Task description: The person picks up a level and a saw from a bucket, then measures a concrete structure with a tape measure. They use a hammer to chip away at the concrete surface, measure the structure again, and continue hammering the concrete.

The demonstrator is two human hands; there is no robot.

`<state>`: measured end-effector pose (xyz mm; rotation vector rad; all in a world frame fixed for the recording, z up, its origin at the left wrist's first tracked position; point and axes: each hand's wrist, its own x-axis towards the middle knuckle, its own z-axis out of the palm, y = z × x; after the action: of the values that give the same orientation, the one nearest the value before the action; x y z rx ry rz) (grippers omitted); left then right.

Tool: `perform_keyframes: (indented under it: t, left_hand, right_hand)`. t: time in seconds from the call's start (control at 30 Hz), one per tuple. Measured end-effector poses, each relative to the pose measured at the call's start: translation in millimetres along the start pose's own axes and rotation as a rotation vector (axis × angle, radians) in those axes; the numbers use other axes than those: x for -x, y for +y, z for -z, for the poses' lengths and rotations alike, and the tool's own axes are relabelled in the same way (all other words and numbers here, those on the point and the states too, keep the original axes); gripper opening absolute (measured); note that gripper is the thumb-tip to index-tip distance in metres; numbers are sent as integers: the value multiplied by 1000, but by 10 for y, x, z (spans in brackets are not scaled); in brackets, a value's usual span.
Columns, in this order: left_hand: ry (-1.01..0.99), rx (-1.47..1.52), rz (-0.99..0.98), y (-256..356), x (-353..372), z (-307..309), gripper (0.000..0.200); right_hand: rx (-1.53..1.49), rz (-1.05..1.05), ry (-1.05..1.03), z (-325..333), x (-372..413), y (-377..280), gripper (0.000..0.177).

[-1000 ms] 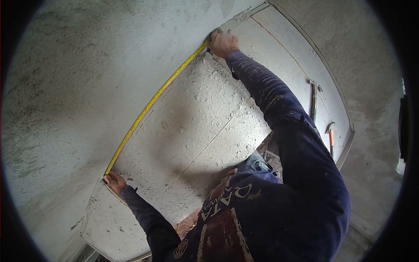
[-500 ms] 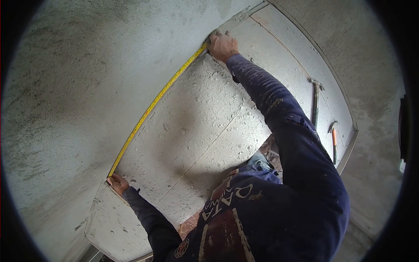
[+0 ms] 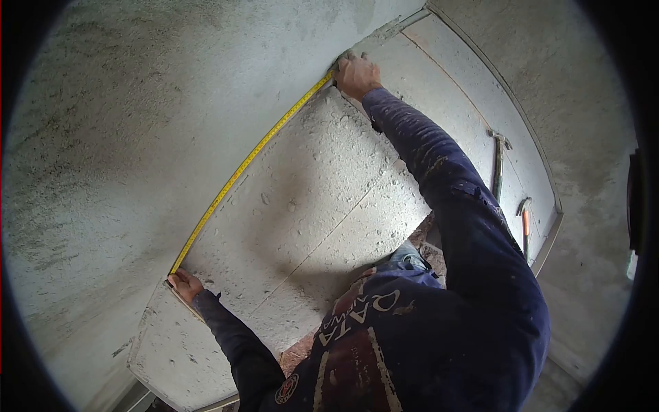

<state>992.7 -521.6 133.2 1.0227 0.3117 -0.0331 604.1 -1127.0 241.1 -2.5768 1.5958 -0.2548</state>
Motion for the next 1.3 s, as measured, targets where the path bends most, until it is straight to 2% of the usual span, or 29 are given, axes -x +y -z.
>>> perform_keyframes:
  t: [0.2, 0.33, 0.43, 0.5, 0.63, 0.7, 0.73, 0.77, 0.8, 1.0, 1.1, 1.3]
  left_hand:
    - [5, -1, 48, -4, 37, -57, 29]
    - [143, -81, 9, 16, 141, -64, 32]
    - [47, -1, -33, -70, 68, -61, 37]
    - [98, -57, -68, -53, 177, -163, 43]
    - [128, -161, -111, -49, 311, -207, 42]
    - [44, -303, -314, -156, 259, -100, 34]
    - [-9, -252, -414, -221, 196, -43, 27]
    - [45, -262, -417, -205, 250, -109, 26]
    - [102, -273, -424, -190, 362, -211, 25]
    - [117, -285, -512, -238, 357, -256, 26]
    - [186, -360, -515, -201, 452, -359, 23]
    - [204, -372, -510, -185, 493, -387, 23]
  right_hand:
    - [68, 12, 62, -70, -49, 47, 34]
    - [44, 56, 61, -92, -88, 63, 32]
    - [18, 52, 33, -3, -128, 43, 29]
    - [72, 28, 26, -15, -125, 46, 32]
    - [64, 29, 33, -35, -111, 32, 33]
    - [63, 37, 38, -53, -124, 70, 32]
    - [199, 189, 276, -283, -147, 202, 21]
    - [272, 155, 218, -224, -142, 159, 23]
    - [130, 70, 17, 70, -120, 1, 27]
    - [123, 63, -134, 322, -138, -91, 41]
    - [152, 54, -165, 343, -174, -116, 41]
    - [173, 77, -162, 290, -213, -69, 42]
